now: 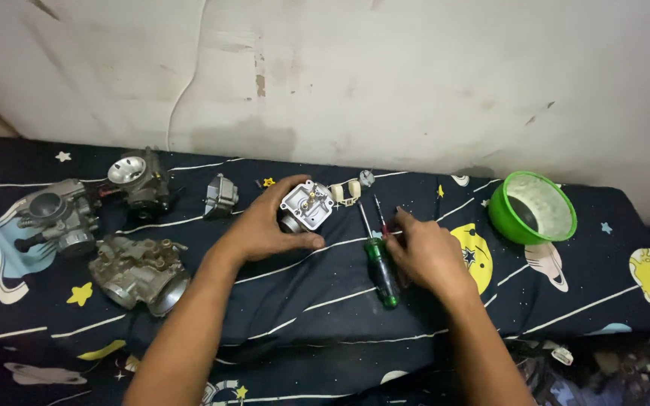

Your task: Disassembling and reassembling a motorcycle carburetor using a screwdriver and pliers

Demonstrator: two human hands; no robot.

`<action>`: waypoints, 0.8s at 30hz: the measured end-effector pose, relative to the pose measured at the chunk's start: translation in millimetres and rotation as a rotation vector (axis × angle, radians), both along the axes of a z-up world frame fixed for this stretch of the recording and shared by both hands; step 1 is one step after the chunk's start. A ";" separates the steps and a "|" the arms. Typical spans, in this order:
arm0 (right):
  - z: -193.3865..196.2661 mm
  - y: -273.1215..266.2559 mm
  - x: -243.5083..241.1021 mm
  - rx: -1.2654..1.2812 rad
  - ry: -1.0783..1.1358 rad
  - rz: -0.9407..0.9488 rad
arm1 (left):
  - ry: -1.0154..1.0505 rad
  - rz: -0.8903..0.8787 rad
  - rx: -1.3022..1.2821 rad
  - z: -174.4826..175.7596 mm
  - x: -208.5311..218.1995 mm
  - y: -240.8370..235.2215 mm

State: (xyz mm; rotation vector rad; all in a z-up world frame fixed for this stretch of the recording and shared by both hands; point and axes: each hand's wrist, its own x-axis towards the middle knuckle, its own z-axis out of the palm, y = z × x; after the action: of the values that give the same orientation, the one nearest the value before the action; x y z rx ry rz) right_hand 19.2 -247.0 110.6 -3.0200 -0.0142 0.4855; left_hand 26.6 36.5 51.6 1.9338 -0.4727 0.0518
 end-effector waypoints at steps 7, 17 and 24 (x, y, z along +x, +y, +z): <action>1.2 2.4 -5.4 0.040 0.001 0.029 | -0.091 0.019 0.011 -1.6 2.8 -2.7; 4.8 0.4 -10.2 0.302 -0.264 0.174 | -0.142 0.047 -0.058 -15.2 5.5 -10.7; 28.4 19.9 -27.4 0.567 -0.411 0.385 | -0.265 0.050 -0.144 -23.5 11.1 -10.0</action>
State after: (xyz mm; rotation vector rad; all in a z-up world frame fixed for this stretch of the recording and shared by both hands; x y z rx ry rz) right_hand -8.2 -227.1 139.0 -2.4888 -0.6473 -0.1201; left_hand 37.7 26.5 28.1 1.8047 -0.5797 0.3683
